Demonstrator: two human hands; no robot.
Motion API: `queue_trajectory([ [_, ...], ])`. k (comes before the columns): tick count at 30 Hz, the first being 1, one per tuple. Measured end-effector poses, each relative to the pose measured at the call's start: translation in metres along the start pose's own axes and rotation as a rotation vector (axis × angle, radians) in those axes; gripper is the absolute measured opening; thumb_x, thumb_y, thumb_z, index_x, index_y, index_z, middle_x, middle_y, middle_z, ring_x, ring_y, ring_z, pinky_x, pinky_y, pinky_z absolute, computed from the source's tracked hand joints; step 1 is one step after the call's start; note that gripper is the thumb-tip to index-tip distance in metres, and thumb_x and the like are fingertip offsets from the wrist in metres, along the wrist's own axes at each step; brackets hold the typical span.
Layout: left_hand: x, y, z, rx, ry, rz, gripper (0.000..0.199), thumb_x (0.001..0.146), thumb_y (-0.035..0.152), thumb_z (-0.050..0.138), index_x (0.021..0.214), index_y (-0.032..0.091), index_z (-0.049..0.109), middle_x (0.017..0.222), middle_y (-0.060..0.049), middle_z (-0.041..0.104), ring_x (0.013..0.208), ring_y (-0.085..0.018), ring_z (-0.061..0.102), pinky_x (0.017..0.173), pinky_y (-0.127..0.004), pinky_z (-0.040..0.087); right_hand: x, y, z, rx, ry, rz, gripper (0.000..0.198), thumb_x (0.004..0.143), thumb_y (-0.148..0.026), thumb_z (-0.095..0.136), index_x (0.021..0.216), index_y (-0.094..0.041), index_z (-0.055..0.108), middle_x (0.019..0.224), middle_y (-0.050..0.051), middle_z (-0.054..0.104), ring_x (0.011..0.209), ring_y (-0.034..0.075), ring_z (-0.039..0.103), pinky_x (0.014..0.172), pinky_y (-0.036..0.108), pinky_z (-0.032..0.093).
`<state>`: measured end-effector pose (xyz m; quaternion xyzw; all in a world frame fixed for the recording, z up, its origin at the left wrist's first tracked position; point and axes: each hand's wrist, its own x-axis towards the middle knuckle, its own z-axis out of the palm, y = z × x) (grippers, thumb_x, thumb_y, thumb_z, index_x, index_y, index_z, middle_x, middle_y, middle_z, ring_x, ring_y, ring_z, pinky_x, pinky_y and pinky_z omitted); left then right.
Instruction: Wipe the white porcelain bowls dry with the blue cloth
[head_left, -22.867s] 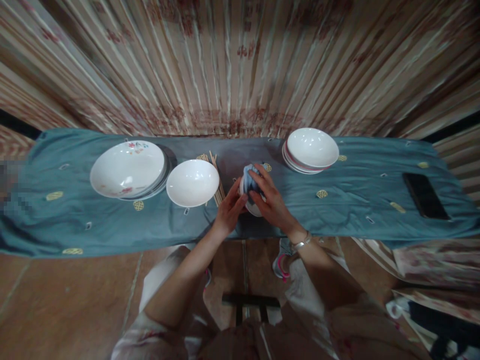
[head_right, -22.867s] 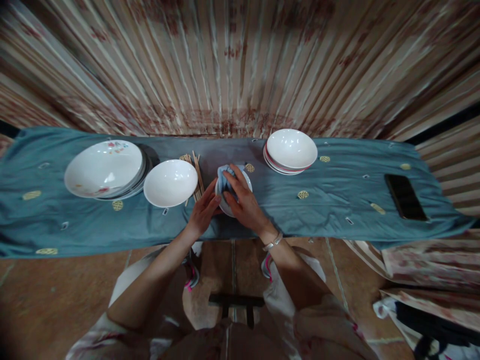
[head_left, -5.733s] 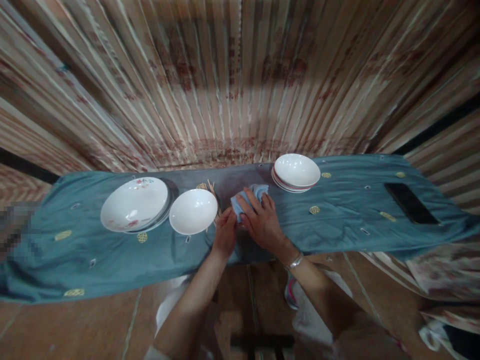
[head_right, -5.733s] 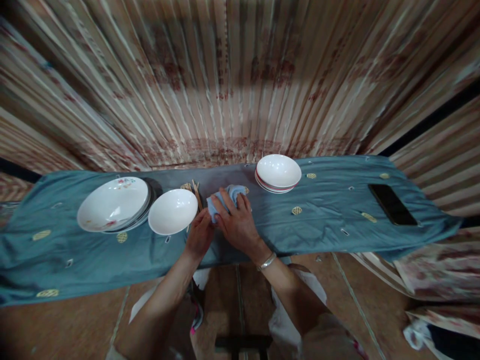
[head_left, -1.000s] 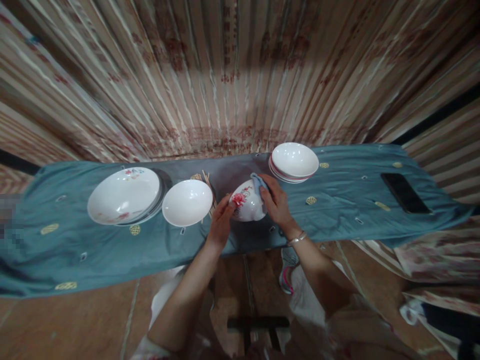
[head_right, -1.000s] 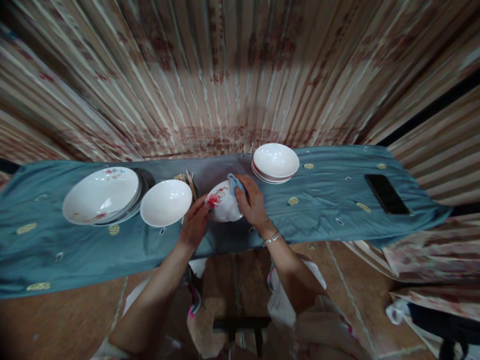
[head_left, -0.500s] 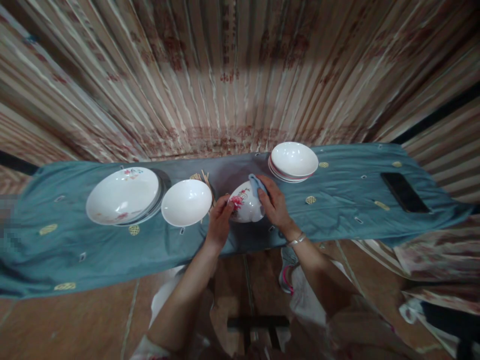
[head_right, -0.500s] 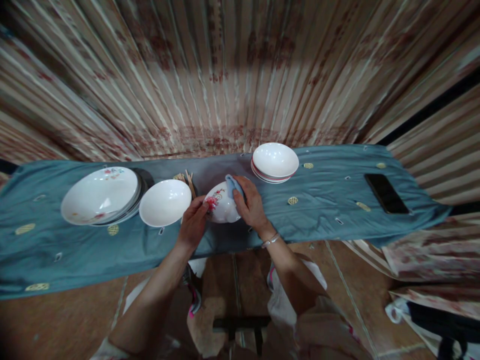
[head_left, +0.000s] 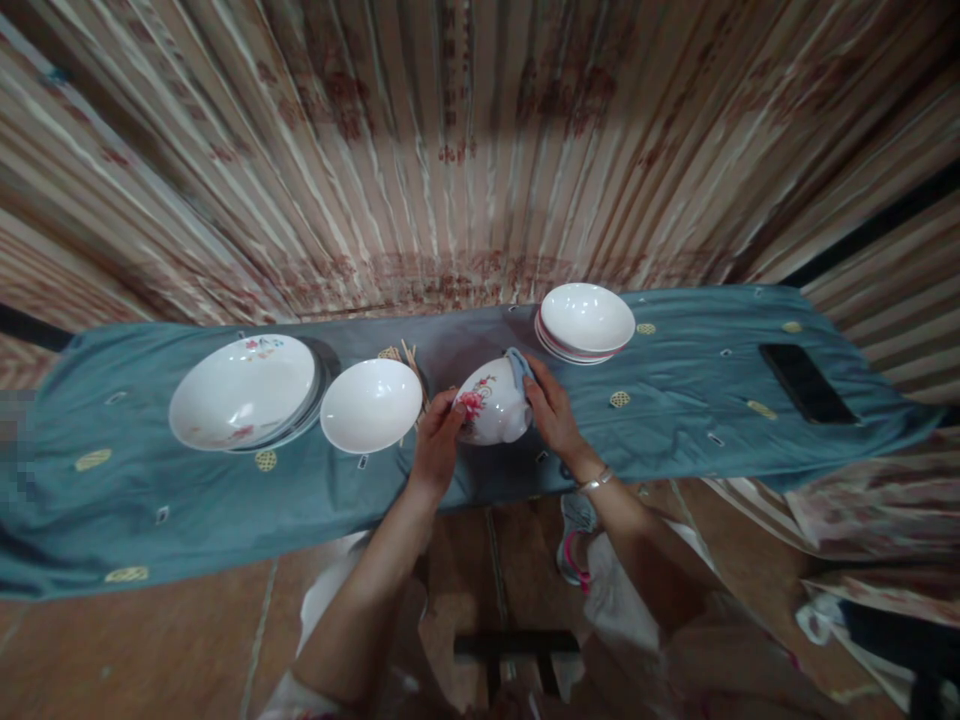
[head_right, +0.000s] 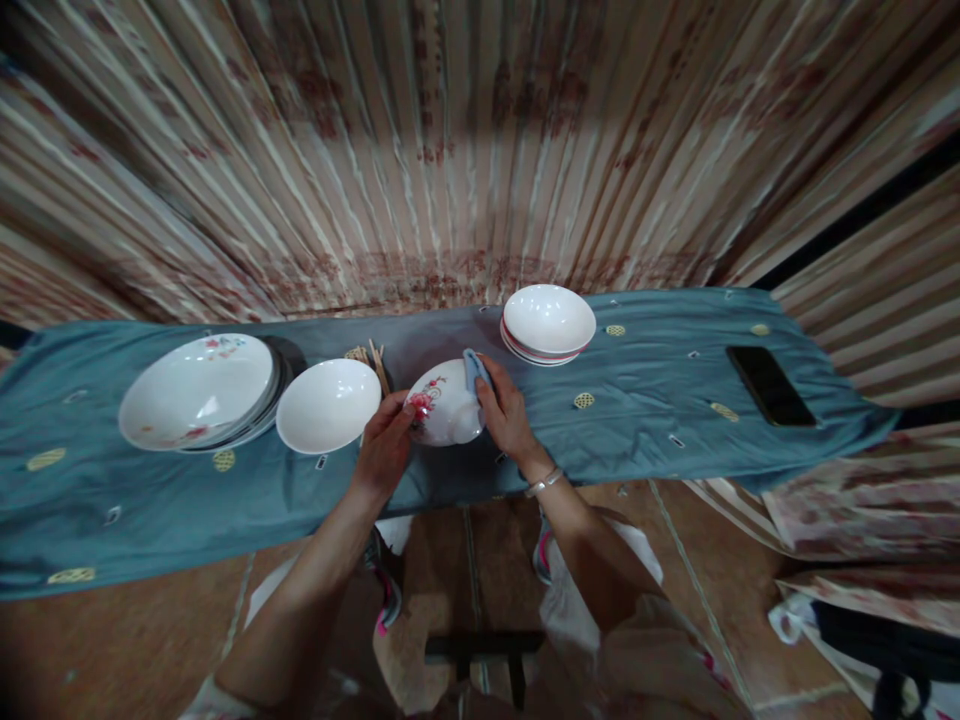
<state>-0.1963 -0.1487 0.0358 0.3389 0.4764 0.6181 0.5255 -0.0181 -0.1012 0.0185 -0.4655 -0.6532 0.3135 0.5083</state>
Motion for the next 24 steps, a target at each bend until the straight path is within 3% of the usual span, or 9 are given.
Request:
queue_trajectory([
  [24, 0.001, 0.0, 0.001, -0.048, 0.01, -0.026, 0.028, 0.069, 0.043, 0.081, 0.086, 0.021, 0.075, 0.082, 0.001, 0.069, 0.077, -0.013, 0.056, 0.069, -0.024, 0.043, -0.008, 0.012, -0.001, 0.065, 0.012, 0.139, 0.062, 0.096, -0.063, 0.043, 0.139, -0.022, 0.059, 0.144, 0.008, 0.061, 0.137, 0.024, 0.054, 0.121, 0.042, 0.036],
])
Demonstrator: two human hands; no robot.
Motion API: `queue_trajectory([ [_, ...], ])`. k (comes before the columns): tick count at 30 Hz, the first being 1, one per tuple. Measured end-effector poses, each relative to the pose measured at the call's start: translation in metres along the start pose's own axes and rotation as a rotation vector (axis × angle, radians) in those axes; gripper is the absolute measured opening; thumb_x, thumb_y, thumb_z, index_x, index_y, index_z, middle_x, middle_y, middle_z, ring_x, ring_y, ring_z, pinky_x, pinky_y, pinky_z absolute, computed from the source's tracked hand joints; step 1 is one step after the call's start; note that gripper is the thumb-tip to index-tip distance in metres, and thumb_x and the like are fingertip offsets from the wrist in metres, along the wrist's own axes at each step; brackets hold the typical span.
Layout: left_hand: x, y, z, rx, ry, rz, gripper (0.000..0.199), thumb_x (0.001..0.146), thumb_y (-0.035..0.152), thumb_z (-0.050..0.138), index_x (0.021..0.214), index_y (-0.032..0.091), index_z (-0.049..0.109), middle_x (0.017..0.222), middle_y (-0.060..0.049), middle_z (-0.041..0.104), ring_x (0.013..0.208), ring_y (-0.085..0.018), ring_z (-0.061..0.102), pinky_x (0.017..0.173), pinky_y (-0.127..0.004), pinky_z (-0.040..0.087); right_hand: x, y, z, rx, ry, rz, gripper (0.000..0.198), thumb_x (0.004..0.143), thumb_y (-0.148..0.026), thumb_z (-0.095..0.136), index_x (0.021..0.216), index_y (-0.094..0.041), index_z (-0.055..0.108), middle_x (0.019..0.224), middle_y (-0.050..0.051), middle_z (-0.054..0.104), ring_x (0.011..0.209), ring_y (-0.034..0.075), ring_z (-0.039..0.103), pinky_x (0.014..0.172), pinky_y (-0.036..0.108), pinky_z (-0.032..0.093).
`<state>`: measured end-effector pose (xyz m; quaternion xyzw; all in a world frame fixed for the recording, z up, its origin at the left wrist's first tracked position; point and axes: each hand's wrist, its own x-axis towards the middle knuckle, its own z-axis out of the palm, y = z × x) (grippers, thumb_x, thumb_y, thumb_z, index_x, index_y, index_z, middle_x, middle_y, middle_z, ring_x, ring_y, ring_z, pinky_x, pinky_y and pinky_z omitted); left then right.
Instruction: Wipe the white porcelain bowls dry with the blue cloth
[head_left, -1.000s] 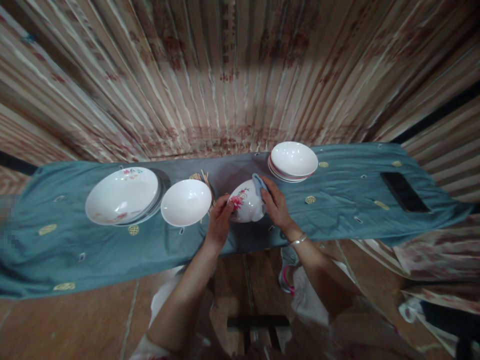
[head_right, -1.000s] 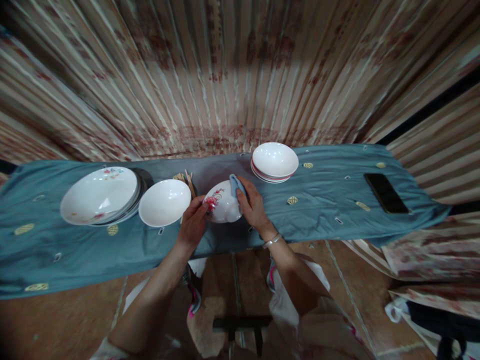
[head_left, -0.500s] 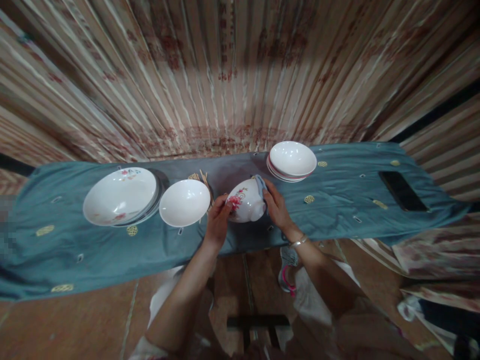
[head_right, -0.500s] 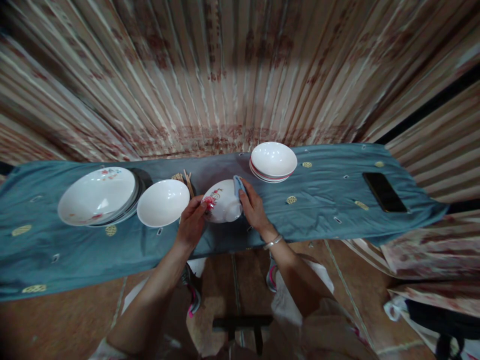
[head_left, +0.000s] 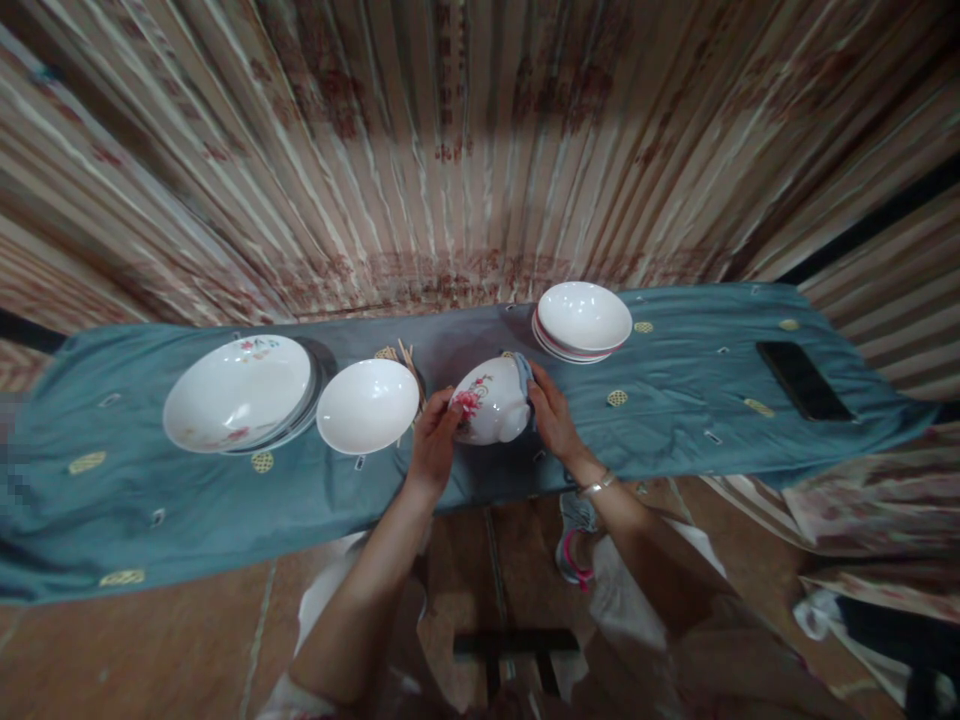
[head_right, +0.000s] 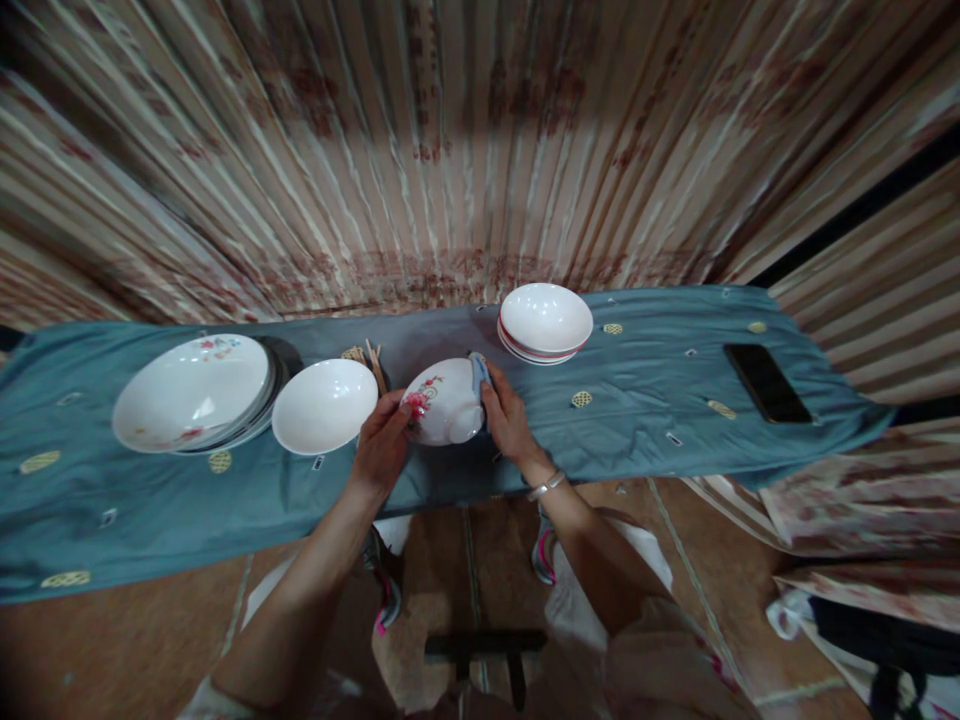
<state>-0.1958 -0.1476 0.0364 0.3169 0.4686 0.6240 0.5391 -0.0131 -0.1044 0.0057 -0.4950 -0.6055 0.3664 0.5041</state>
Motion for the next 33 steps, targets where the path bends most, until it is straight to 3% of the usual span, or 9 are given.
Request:
queue_trajectory([
  [4, 0.0001, 0.0002, -0.0007, 0.006, -0.001, 0.024, 0.027, 0.07, 0.041, 0.081, 0.086, 0.021, 0.075, 0.084, 0.0, 0.069, 0.081, -0.014, 0.058, 0.076, -0.025, 0.044, -0.0022, 0.0026, -0.0007, 0.004, -0.003, 0.007, 0.062, 0.096, -0.065, 0.042, 0.138, -0.023, 0.059, 0.14, 0.008, 0.064, 0.134, 0.024, 0.056, 0.121, 0.043, 0.036],
  [26, 0.0031, -0.0066, -0.0066, 0.031, -0.004, 0.005, 0.029, 0.073, 0.044, 0.077, 0.092, 0.022, 0.075, 0.092, -0.003, 0.072, 0.088, -0.018, 0.06, 0.081, -0.028, 0.046, -0.006, 0.0036, -0.0029, 0.014, -0.02, 0.07, 0.062, 0.094, -0.064, 0.044, 0.135, -0.021, 0.061, 0.133, 0.009, 0.068, 0.13, 0.026, 0.058, 0.119, 0.045, 0.037],
  [33, 0.0005, -0.0002, -0.0032, 0.03, -0.004, -0.003, 0.022, 0.074, 0.04, 0.077, 0.084, 0.02, 0.076, 0.084, -0.001, 0.072, 0.084, -0.016, 0.06, 0.079, -0.026, 0.046, -0.0049, 0.0028, -0.0028, 0.006, -0.023, 0.075, 0.064, 0.094, -0.066, 0.044, 0.136, -0.021, 0.062, 0.133, 0.009, 0.069, 0.129, 0.026, 0.06, 0.119, 0.045, 0.038],
])
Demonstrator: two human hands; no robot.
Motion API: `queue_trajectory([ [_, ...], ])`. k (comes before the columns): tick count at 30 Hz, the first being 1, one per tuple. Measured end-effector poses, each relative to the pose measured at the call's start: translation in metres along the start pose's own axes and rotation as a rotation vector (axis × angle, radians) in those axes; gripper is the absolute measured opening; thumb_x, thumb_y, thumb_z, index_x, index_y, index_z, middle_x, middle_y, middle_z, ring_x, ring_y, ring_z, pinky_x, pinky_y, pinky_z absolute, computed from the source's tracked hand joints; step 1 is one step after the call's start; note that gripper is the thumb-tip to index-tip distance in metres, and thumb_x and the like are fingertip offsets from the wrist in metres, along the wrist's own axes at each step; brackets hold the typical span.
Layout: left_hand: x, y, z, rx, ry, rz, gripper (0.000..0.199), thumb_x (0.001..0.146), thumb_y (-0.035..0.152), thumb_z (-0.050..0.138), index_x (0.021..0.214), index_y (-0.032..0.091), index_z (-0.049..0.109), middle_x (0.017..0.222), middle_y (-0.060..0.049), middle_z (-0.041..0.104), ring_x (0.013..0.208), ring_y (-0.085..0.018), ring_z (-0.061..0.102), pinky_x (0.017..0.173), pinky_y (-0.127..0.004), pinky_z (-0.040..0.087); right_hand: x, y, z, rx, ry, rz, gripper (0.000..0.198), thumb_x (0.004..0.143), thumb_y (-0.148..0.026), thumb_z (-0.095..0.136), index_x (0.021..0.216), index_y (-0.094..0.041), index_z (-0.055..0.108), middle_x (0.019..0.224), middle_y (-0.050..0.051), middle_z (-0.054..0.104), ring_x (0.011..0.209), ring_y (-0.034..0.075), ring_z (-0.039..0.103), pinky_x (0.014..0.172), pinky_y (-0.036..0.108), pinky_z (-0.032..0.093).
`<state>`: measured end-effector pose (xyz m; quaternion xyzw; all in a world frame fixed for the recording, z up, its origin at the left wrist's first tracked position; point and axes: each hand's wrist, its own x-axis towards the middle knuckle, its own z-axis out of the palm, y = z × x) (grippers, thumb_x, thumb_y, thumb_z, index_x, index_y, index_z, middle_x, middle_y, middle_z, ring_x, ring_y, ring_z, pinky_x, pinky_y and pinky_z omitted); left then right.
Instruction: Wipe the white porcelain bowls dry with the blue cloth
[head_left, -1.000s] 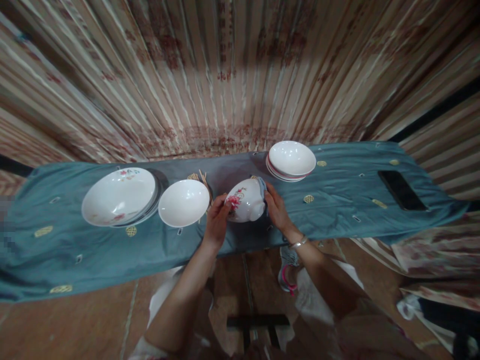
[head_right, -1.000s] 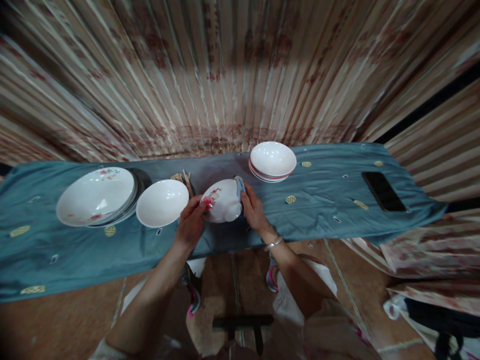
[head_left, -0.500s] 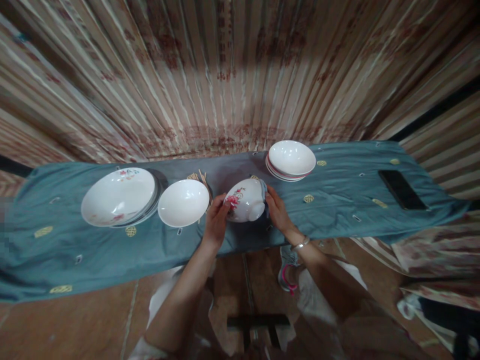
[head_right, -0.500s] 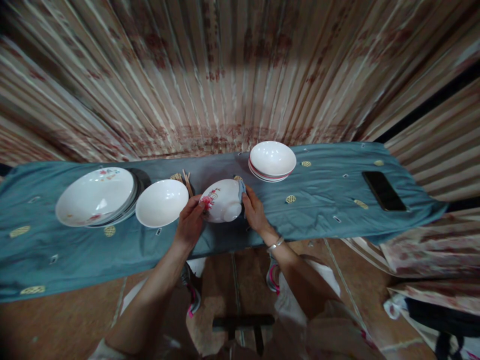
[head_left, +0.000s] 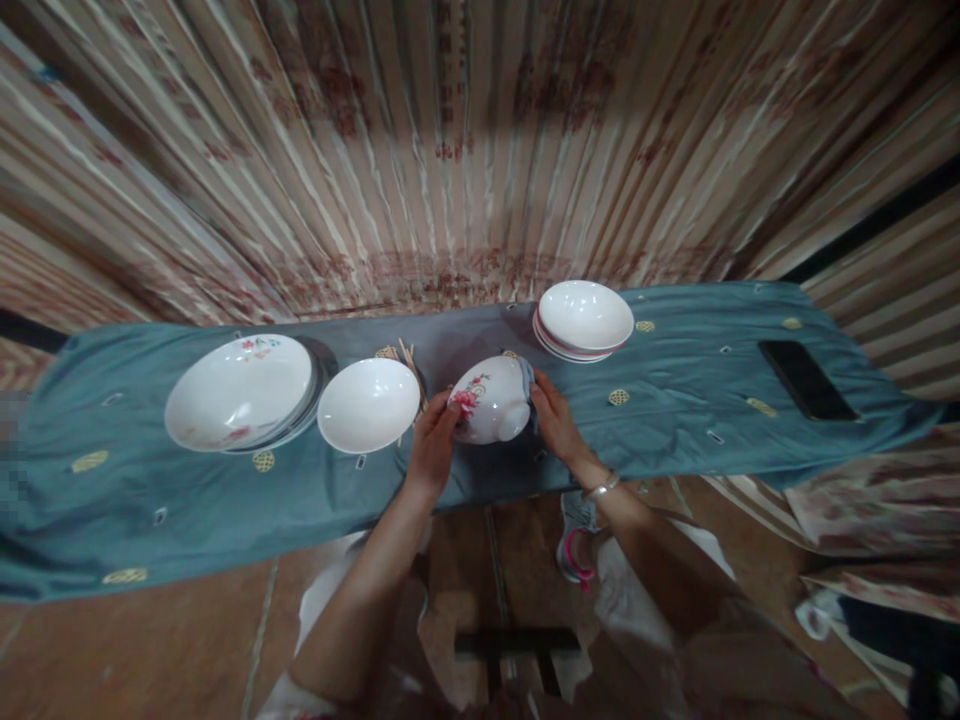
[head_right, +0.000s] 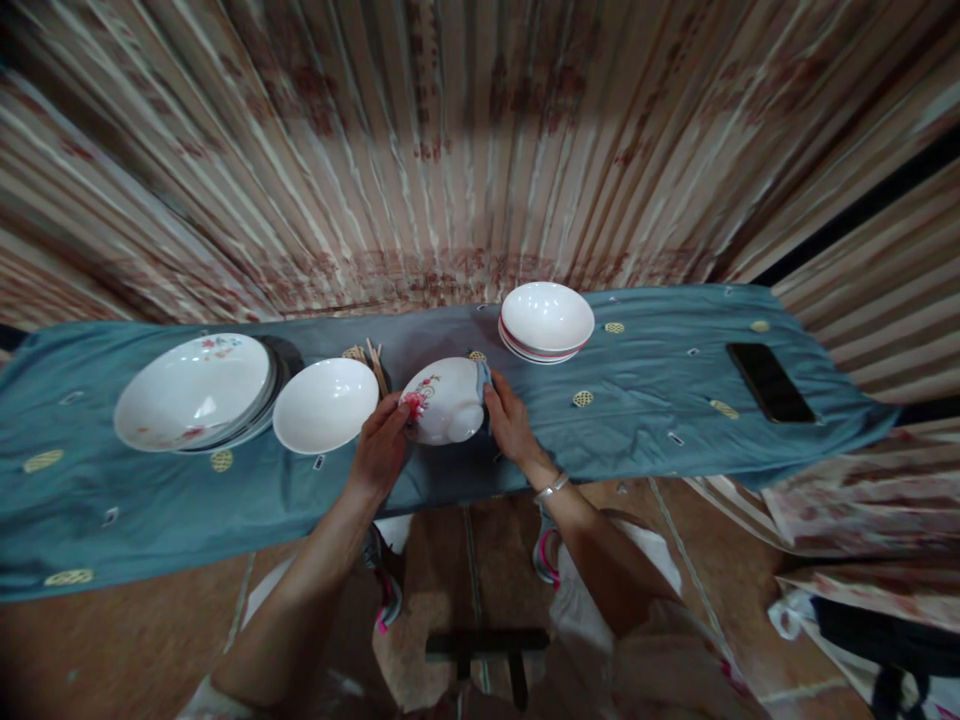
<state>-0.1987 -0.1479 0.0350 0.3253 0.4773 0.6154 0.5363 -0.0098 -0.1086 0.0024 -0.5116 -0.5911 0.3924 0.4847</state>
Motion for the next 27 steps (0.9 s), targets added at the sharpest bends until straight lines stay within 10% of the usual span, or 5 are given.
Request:
queue_trajectory([
  [27, 0.0, 0.009, 0.004, -0.244, 0.018, -0.188, 0.035, 0.062, 0.041, 0.088, 0.081, 0.019, 0.07, 0.079, 0.0, 0.073, 0.073, -0.013, 0.066, 0.066, -0.024, 0.05, -0.001, 0.024, 0.011, 0.052, -0.038, 0.027, 0.06, 0.092, -0.059, 0.05, 0.14, -0.024, 0.06, 0.143, 0.004, 0.062, 0.137, 0.024, 0.055, 0.123, 0.046, 0.034],
])
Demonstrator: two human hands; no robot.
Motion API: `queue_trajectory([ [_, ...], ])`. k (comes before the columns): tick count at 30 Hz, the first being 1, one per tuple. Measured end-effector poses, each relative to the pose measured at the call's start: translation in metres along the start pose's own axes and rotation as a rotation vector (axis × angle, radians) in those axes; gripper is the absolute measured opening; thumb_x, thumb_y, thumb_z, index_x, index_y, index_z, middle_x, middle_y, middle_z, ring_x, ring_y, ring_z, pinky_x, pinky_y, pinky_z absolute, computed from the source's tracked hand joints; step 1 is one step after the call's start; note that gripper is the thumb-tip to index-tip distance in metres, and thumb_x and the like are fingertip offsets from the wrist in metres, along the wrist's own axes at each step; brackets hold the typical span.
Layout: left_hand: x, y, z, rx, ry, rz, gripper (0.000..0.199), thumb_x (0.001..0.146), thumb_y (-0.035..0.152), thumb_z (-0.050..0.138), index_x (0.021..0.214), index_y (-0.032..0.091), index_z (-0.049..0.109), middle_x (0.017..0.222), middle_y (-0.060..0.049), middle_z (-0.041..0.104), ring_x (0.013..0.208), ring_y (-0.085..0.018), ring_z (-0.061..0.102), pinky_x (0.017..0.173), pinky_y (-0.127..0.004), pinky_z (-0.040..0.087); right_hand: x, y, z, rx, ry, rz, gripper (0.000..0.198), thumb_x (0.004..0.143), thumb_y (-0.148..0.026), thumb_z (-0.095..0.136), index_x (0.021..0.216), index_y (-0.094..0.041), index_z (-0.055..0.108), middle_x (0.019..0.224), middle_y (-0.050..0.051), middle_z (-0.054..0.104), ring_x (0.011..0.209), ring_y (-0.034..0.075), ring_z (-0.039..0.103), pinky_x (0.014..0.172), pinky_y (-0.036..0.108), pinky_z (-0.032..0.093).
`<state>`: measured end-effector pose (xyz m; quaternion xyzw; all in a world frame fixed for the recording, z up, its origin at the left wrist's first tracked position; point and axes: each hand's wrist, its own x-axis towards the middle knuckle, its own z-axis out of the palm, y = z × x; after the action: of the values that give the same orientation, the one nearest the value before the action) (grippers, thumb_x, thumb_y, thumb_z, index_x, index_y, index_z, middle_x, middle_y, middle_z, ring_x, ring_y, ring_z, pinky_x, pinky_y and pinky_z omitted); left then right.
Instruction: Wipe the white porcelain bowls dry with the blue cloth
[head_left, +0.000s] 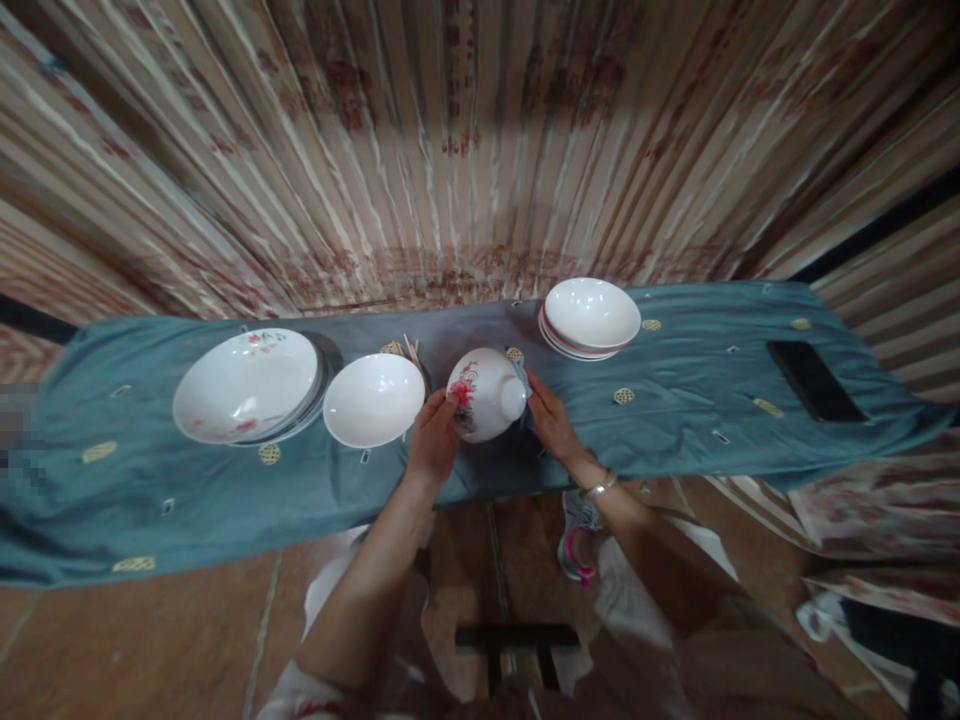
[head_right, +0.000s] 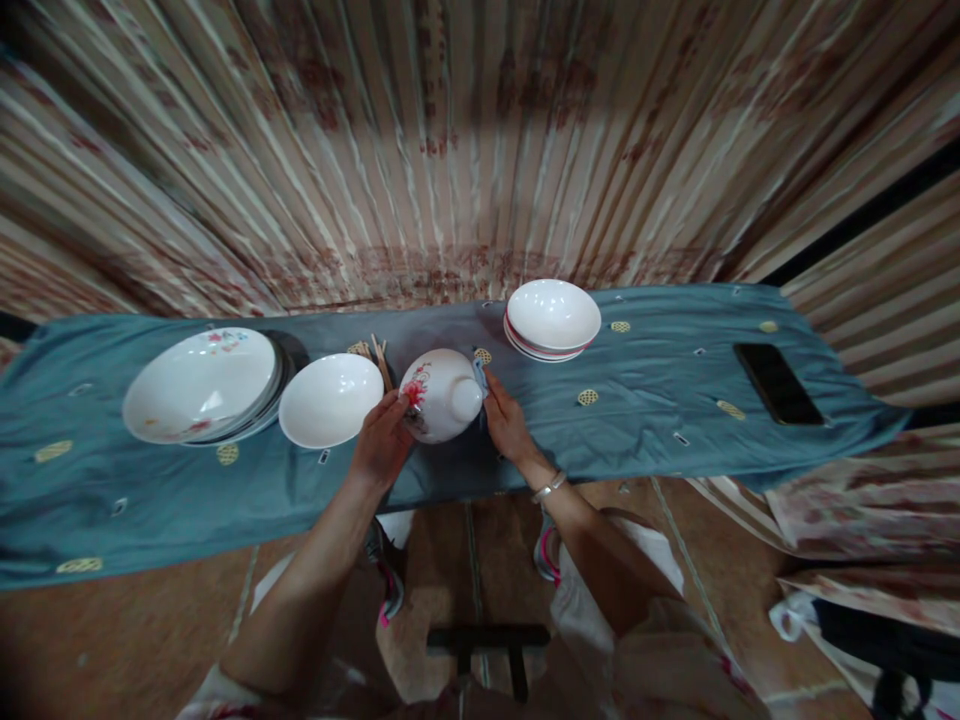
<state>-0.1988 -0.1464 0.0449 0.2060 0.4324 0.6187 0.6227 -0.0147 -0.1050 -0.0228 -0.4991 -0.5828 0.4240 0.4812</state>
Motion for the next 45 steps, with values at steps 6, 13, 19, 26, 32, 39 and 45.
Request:
queue_trajectory([
  [6, 0.004, -0.001, -0.003, -0.036, -0.01, -0.026, 0.032, 0.068, 0.04, 0.085, 0.082, 0.018, 0.068, 0.081, 0.0, 0.074, 0.075, -0.013, 0.068, 0.069, -0.024, 0.053, -0.005, -0.004, 0.002, -0.057, -0.024, -0.018, 0.059, 0.093, -0.058, 0.049, 0.141, -0.024, 0.058, 0.146, 0.003, 0.06, 0.14, 0.023, 0.051, 0.124, 0.045, 0.033],
  [13, 0.008, -0.002, -0.004, -0.076, 0.002, -0.036, 0.031, 0.066, 0.035, 0.087, 0.084, 0.017, 0.068, 0.083, -0.001, 0.075, 0.076, -0.013, 0.069, 0.071, -0.024, 0.054, -0.012, -0.012, 0.008, -0.107, -0.02, -0.059, 0.058, 0.096, -0.056, 0.045, 0.144, -0.025, 0.055, 0.147, 0.006, 0.059, 0.14, 0.025, 0.052, 0.124, 0.049, 0.032],
  [19, 0.009, -0.002, -0.004, -0.074, 0.006, -0.051, 0.03, 0.071, 0.035, 0.084, 0.09, 0.017, 0.068, 0.086, -0.001, 0.075, 0.082, -0.015, 0.071, 0.079, -0.029, 0.055, -0.021, -0.017, 0.013, -0.155, -0.011, -0.078, 0.058, 0.098, -0.051, 0.041, 0.148, -0.023, 0.05, 0.15, 0.007, 0.055, 0.141, 0.024, 0.05, 0.123, 0.045, 0.035],
  [26, 0.01, -0.001, -0.001, -0.071, 0.003, -0.049, 0.03, 0.072, 0.034, 0.084, 0.09, 0.016, 0.068, 0.082, 0.0, 0.074, 0.075, -0.014, 0.07, 0.077, -0.028, 0.057, -0.026, -0.018, 0.011, -0.212, -0.044, -0.094, 0.06, 0.099, -0.05, 0.037, 0.15, -0.019, 0.047, 0.151, 0.01, 0.054, 0.142, 0.024, 0.049, 0.124, 0.043, 0.034],
  [32, 0.013, 0.0, -0.001, -0.061, 0.023, -0.022, 0.029, 0.071, 0.034, 0.083, 0.087, 0.015, 0.069, 0.083, -0.002, 0.075, 0.078, -0.016, 0.071, 0.078, -0.029, 0.057, -0.031, -0.017, 0.012, -0.243, -0.045, -0.122, 0.058, 0.101, -0.048, 0.035, 0.15, -0.02, 0.046, 0.151, 0.011, 0.054, 0.143, 0.025, 0.048, 0.124, 0.046, 0.034],
  [39, 0.018, -0.004, -0.003, -0.066, 0.025, -0.011, 0.028, 0.075, 0.033, 0.079, 0.094, 0.015, 0.07, 0.086, -0.005, 0.076, 0.089, -0.02, 0.073, 0.084, -0.031, 0.057, -0.044, -0.009, 0.015, -0.288, -0.041, -0.111, 0.061, 0.102, -0.044, 0.034, 0.155, -0.015, 0.036, 0.157, 0.016, 0.045, 0.15, 0.026, 0.037, 0.128, 0.051, 0.025],
  [45, 0.02, -0.002, -0.001, -0.136, 0.062, -0.054, 0.017, 0.081, 0.023, 0.072, 0.095, 0.013, 0.072, 0.084, -0.005, 0.076, 0.081, -0.017, 0.072, 0.082, -0.028, 0.056, -0.054, 0.002, 0.019, -0.365, -0.045, -0.172, 0.062, 0.104, -0.04, 0.033, 0.158, -0.012, 0.027, 0.16, 0.019, 0.04, 0.152, 0.026, 0.034, 0.126, 0.053, 0.028],
])
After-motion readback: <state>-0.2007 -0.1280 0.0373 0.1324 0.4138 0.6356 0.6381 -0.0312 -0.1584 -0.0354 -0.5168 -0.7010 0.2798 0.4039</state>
